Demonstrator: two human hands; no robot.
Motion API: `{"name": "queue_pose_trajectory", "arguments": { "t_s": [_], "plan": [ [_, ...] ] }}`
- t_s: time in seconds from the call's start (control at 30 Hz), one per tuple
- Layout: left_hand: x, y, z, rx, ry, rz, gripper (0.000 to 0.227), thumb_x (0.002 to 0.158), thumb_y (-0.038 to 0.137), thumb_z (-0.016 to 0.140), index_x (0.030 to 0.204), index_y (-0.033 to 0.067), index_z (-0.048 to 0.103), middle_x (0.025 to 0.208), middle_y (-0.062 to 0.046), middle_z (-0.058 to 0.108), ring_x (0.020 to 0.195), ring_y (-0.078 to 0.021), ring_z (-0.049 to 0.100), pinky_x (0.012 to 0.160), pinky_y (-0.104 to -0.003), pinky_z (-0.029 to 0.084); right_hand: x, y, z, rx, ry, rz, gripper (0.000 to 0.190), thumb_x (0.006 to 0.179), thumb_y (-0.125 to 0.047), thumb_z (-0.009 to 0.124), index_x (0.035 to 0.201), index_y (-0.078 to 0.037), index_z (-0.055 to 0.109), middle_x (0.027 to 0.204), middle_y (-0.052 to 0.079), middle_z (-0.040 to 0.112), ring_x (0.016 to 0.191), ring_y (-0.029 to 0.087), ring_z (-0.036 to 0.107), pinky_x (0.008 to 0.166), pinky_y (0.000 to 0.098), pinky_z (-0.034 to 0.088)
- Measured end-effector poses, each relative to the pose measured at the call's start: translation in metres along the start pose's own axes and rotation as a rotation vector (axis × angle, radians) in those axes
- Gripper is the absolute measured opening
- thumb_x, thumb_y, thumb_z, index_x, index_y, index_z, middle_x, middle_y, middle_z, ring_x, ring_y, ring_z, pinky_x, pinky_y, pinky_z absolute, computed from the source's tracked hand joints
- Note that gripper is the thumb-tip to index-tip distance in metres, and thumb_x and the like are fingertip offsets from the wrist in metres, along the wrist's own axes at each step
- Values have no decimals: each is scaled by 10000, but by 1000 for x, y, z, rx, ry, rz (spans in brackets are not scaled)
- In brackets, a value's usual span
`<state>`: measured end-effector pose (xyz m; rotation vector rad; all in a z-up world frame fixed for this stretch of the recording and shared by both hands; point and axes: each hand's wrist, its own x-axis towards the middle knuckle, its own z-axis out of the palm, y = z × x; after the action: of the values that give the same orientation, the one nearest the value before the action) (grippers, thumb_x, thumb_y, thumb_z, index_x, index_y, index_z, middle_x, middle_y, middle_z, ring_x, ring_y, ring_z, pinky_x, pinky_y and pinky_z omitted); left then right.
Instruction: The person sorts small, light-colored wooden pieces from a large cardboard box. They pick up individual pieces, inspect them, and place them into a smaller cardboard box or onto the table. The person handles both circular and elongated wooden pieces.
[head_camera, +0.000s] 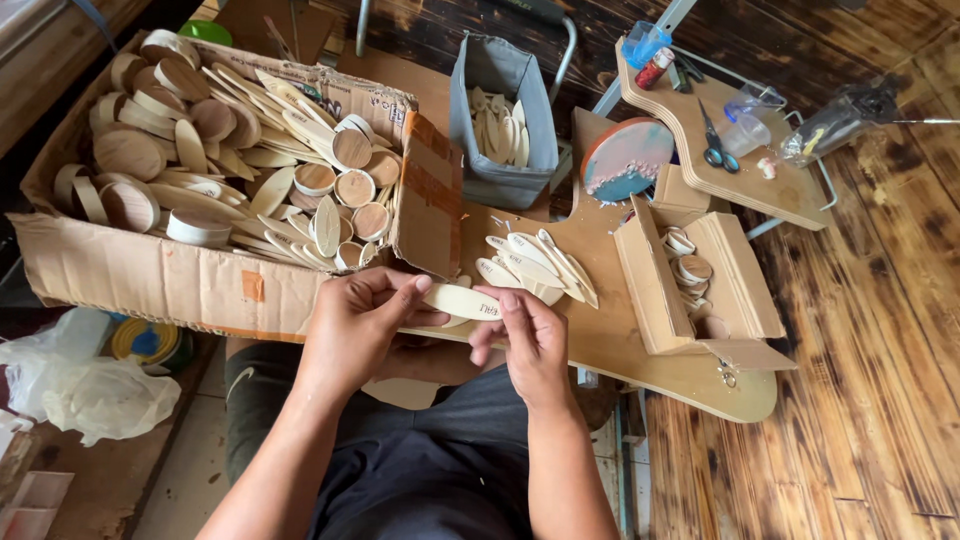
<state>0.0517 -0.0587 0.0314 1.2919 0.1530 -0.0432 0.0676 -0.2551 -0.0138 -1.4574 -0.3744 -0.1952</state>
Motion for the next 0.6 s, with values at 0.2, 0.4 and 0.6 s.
{"name": "queue_pose_trajectory", "arguments": {
  "t_s": [0.2,0.4,0.6],
  "plan": [
    [-3,-6,-2,-77,-22,85,230,945,104,688,1110,-34,770,857,-187,814,853,-207,768,829,-340,614,1,-5,0,-67,-41,-135,266,1018,-76,550,1141,104,703,745,249,722,579,246,725,574,368,644],
    [-8,-19,-2,-292,-26,99,317,946,22,645,1237,-90,701,970,-203,796,895,-193,735,891,-375,609,-4,-6,-2,-35,-78,-179,276,1003,-26,590,1254,87,607,1027,232,703,844,273,752,755,402,667],
    [-5,-51,18,-628,-20,-17,287,950,37,646,1200,-104,642,1010,-207,769,885,-261,766,882,-397,618,-3,-1,1,-16,-110,-177,423,947,-124,706,1305,58,573,1135,225,688,990,290,722,837,423,643]
  ]
}}
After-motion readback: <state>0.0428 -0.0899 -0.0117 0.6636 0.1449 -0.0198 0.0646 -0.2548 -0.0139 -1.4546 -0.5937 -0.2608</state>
